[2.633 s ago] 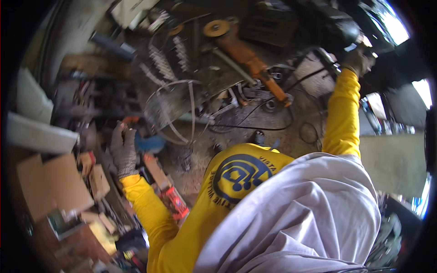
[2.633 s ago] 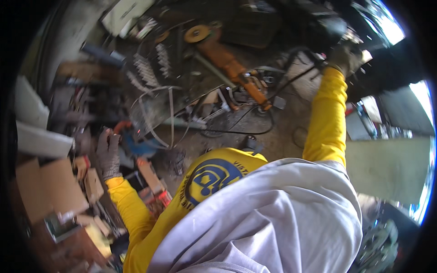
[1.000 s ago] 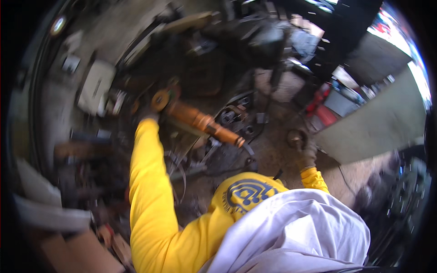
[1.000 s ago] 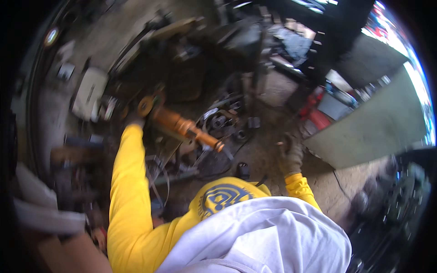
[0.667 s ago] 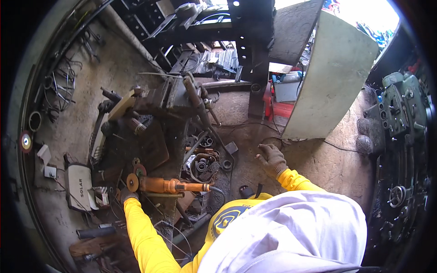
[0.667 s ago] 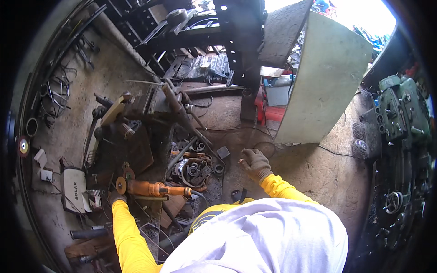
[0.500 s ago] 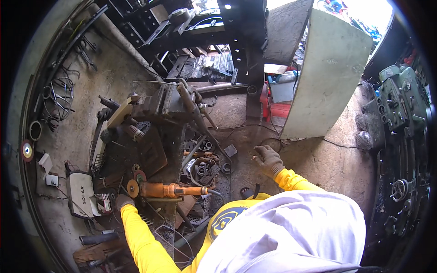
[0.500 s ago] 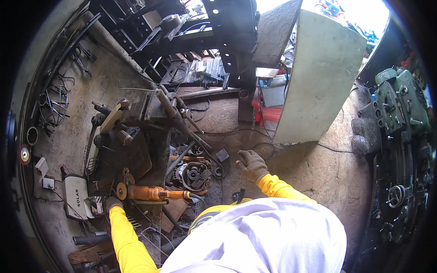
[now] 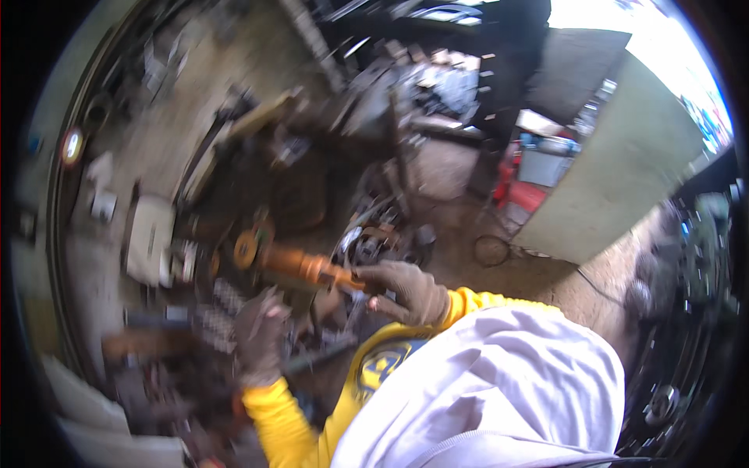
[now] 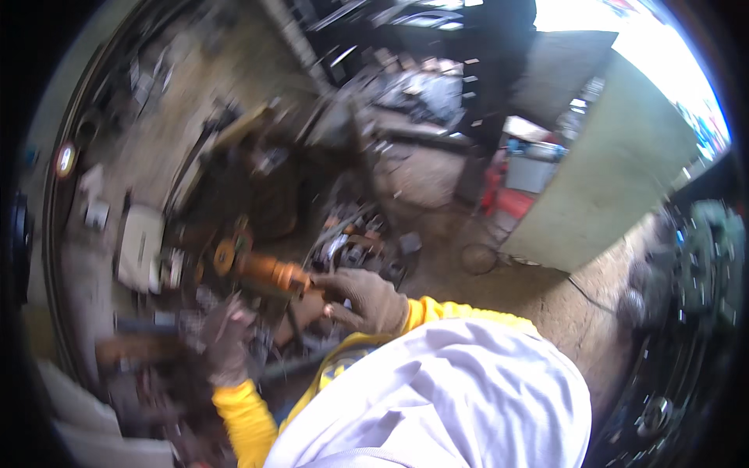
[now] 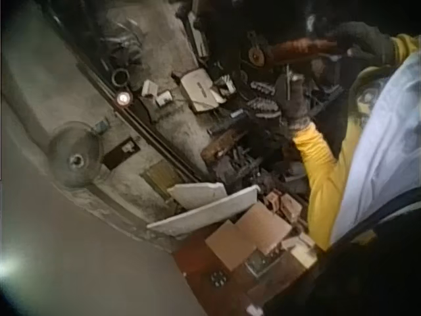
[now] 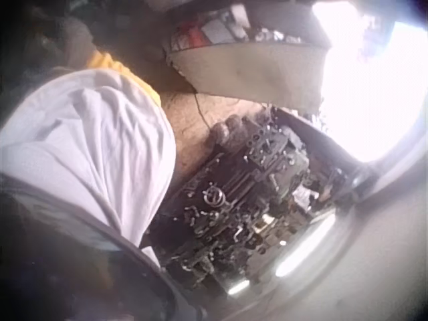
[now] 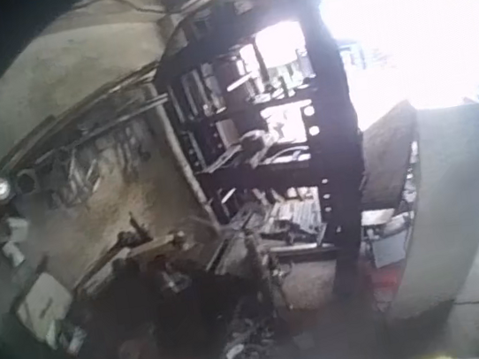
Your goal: The person positions and fits small metal brackets onto a circular wire frame by hand. They hold the frame on a workbench and manipulate the small parts to align them before moving the assembly to a different spot.
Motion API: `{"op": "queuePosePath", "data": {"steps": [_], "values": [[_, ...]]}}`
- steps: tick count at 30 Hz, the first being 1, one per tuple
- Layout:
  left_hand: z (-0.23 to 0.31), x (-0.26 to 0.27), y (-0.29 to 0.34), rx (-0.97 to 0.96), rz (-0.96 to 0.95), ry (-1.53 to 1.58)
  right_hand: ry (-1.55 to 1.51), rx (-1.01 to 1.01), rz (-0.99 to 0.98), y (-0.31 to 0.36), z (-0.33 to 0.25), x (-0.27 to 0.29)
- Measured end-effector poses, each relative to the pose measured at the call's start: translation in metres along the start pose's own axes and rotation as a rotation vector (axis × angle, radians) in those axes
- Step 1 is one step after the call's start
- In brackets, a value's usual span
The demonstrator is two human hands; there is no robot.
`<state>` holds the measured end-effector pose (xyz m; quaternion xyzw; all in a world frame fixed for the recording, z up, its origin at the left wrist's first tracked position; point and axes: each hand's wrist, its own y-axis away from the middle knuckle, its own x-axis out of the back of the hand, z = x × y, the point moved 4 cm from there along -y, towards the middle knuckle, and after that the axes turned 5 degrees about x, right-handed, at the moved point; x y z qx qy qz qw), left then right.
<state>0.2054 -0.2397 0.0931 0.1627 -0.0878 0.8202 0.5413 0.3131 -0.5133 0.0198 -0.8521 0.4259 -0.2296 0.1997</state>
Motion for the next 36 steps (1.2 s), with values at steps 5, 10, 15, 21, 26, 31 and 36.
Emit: {"op": "queuePosePath", "data": {"steps": [5,10,15,21,26,31,36], "values": [[-0.055,-0.069,0.037,-0.050,0.128,0.058,-0.207,0.042,-0.305,-0.024,0.000,-0.072],[-0.077,-0.057,0.090,0.147,0.018,0.251,-0.107,-0.041,-0.514,-0.002,0.021,-0.122],[-0.084,-0.028,0.119,0.205,0.050,0.329,-0.006,0.210,-0.788,-0.021,-0.003,-0.149],[-0.128,0.005,0.160,0.424,0.266,0.372,-0.051,0.281,-0.782,-0.044,0.014,-0.191],[-0.150,0.050,0.206,0.408,0.411,0.458,0.509,0.034,-0.685,-0.106,0.096,-0.246],[-0.165,0.092,0.215,0.292,0.442,0.523,0.954,-0.110,-0.836,-0.140,0.143,-0.290],[-0.189,0.126,0.225,0.294,0.539,0.703,1.029,-0.170,-0.833,-0.148,0.147,-0.303]]}}
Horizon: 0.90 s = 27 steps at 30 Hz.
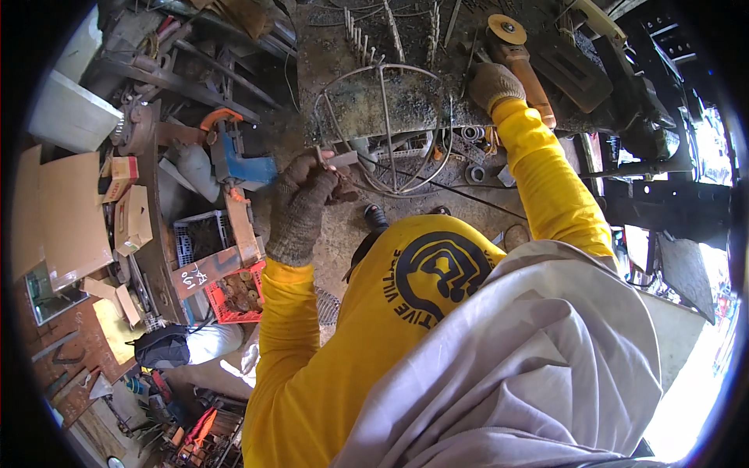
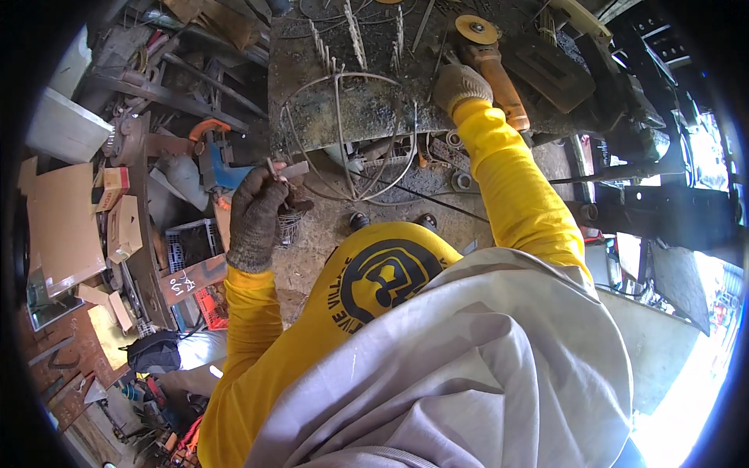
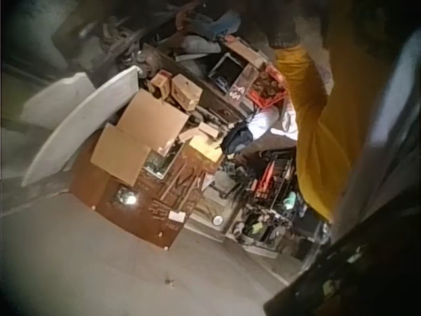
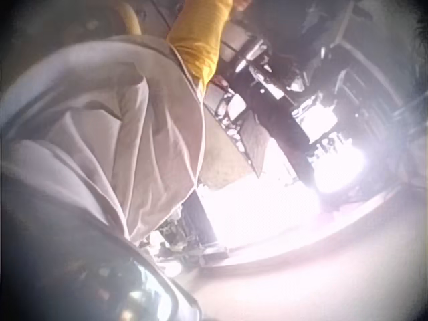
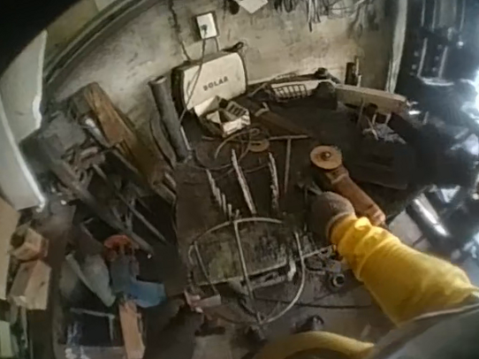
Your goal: The person positions and fits small metal brackets onto a circular wire frame by hand. They hold the frame on a workbench and manipulate the small parts to align them before moving the assembly to a different spot.
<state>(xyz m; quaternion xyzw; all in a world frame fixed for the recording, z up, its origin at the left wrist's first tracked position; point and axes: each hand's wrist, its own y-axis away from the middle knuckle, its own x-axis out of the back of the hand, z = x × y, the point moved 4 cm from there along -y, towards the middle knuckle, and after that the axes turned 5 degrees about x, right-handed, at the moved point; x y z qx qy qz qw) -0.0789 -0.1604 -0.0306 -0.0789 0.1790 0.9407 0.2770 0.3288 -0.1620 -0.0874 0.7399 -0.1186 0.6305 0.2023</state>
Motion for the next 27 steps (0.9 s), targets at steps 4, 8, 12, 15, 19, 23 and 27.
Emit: {"op": "queuePosePath", "data": {"steps": [4,8,12,15,19,23,27], "values": [[0.008,0.014,-0.019,-0.044,-0.040,0.031,-0.059,-0.021,0.056,0.002,-0.002,-0.003],[0.022,0.020,-0.055,-0.133,0.034,-0.180,0.016,-0.088,0.066,0.010,-0.005,0.008],[0.033,-0.007,-0.096,0.036,-0.181,-0.002,-0.101,-0.135,0.212,0.044,0.010,0.030],[0.034,-0.015,-0.128,0.013,-0.246,0.062,-0.340,-0.010,0.367,0.080,-0.001,0.045],[0.042,-0.040,-0.145,0.073,-0.189,-0.003,-0.759,-0.050,0.300,0.099,0.004,0.039],[0.035,-0.038,-0.147,0.147,-0.160,-0.037,-1.006,0.007,0.351,0.101,0.006,0.028],[0.044,-0.050,-0.142,0.161,0.009,-0.138,-1.123,0.013,0.428,0.098,0.011,0.023]]}}
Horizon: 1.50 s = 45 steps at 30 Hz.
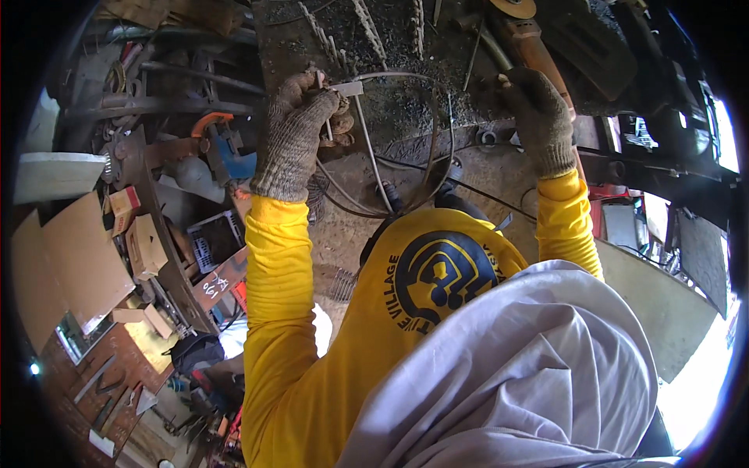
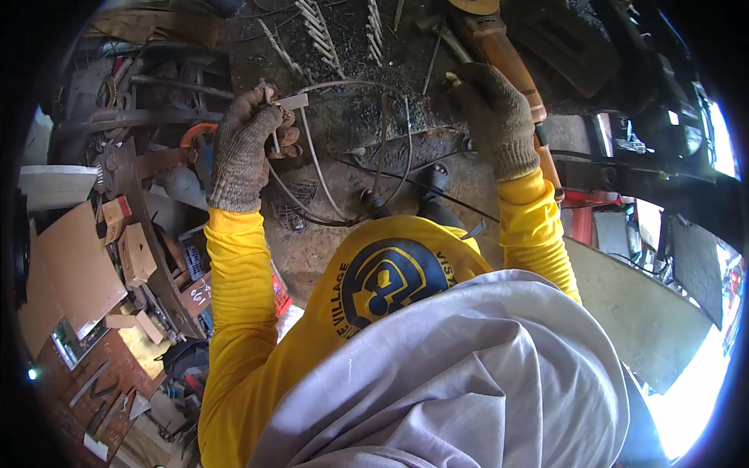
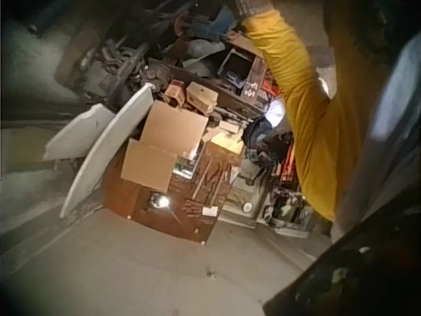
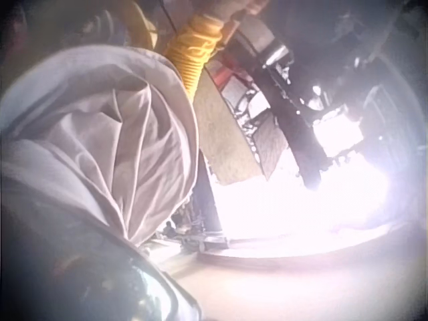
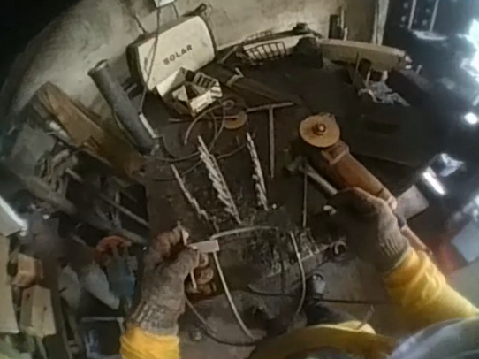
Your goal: The person positions and fits small metal brackets onto a circular wire frame by hand. They hold the frame on a workbench and manipulate the small parts to align them before moving the assembly to a different spot.
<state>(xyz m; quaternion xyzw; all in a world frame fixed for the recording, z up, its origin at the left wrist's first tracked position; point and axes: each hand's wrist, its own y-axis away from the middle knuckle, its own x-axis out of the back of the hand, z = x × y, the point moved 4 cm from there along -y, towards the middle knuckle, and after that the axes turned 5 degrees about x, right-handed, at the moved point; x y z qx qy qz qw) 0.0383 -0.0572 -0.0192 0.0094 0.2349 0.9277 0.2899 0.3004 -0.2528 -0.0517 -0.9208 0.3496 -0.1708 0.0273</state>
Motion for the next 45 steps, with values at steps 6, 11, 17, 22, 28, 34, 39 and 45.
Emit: {"op": "queuePosePath", "data": {"steps": [6,11,17,22,28,34,39,45], "values": [[-0.002,-0.011,0.001,-0.121,0.172,-0.051,-0.052,-0.014,-0.184,-0.001,-0.005,-0.014],[-0.005,-0.016,0.003,-0.154,0.230,-0.124,0.085,0.176,-0.305,-0.006,-0.032,-0.031],[-0.010,-0.012,-0.004,-0.179,0.220,-0.183,0.167,0.642,-0.392,-0.021,-0.061,-0.069],[-0.008,-0.012,-0.005,-0.244,0.215,-0.237,0.309,0.790,-0.461,-0.034,-0.077,-0.103],[-0.005,-0.013,-0.004,-0.281,0.206,-0.251,0.488,0.855,-0.494,-0.037,-0.076,-0.116],[-0.009,-0.008,-0.006,-0.236,0.170,-0.227,0.599,0.924,-0.505,-0.034,-0.087,-0.120],[-0.008,-0.008,-0.005,-0.283,0.179,-0.271,0.606,0.840,-0.511,-0.039,-0.093,-0.086],[-0.010,-0.008,-0.005,-0.238,0.099,-0.044,0.296,0.500,-0.134,-0.041,-0.075,-0.019]]}}
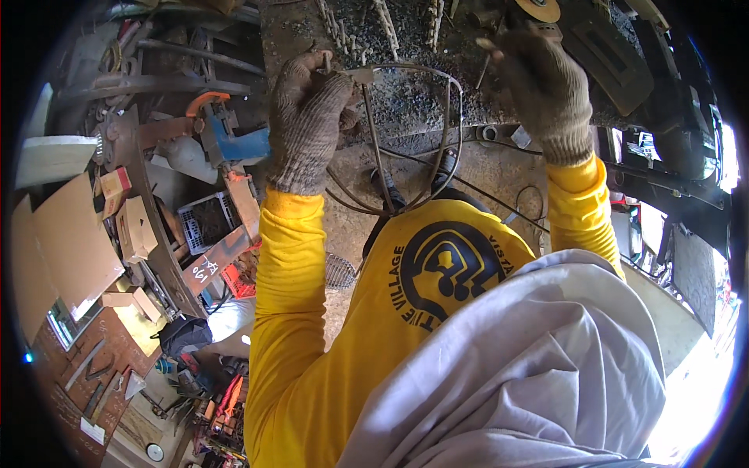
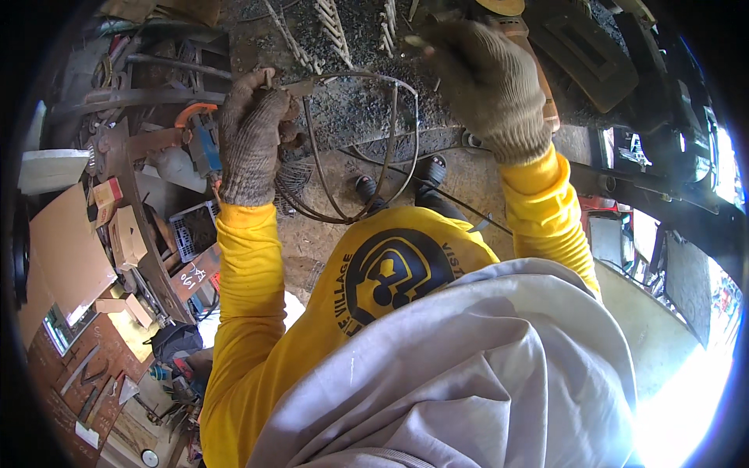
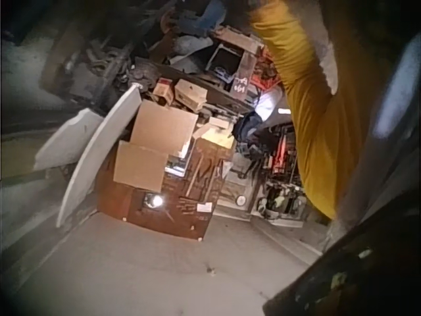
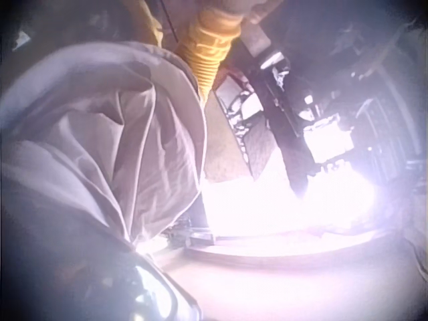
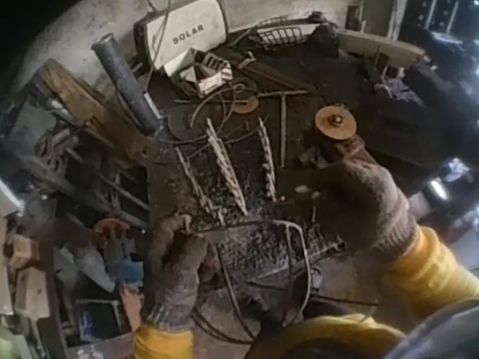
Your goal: The person positions and fits small metal brackets onto a circular wire frame by hand. They hold the frame on a workbench and manipulate the small parts to align them before moving the assembly to a different spot.
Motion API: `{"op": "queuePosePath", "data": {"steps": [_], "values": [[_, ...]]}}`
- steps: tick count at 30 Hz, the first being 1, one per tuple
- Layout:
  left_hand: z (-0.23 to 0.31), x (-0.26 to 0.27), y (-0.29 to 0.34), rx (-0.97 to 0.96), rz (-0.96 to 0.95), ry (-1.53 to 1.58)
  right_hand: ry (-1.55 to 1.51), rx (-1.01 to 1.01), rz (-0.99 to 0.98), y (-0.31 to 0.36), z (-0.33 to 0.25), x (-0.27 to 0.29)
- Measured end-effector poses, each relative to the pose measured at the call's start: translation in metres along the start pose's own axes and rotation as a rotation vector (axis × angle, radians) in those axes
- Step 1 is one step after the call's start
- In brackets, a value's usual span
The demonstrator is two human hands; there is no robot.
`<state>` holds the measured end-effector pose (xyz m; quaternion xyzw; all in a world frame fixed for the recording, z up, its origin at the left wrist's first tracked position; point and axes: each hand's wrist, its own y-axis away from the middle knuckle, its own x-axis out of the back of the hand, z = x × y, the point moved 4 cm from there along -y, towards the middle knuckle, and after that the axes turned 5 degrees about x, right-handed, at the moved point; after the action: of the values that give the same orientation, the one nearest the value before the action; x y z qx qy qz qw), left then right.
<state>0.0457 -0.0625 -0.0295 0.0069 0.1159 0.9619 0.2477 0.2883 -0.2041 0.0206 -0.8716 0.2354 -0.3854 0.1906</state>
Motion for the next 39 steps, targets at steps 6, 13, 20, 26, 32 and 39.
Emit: {"op": "queuePosePath", "data": {"steps": [6,13,20,26,32,39], "values": [[0.002,0.011,0.021,0.169,0.016,0.136,-0.074,-0.059,0.006,0.052,0.010,-0.009],[0.004,0.002,0.026,0.148,0.091,0.001,-0.134,-0.196,-0.008,0.067,0.009,-0.016],[0.005,-0.002,0.028,0.140,0.146,-0.039,-0.103,-0.087,-0.036,0.059,-0.003,-0.017],[0.006,-0.002,0.028,0.126,0.141,-0.045,-0.133,-0.052,-0.109,0.053,-0.014,-0.025],[-0.003,0.002,0.023,0.079,0.122,-0.065,-0.083,0.090,-0.192,0.041,-0.027,-0.044],[0.004,-0.007,0.027,0.103,0.103,0.006,0.105,0.445,-0.254,0.001,-0.046,-0.077]]}}
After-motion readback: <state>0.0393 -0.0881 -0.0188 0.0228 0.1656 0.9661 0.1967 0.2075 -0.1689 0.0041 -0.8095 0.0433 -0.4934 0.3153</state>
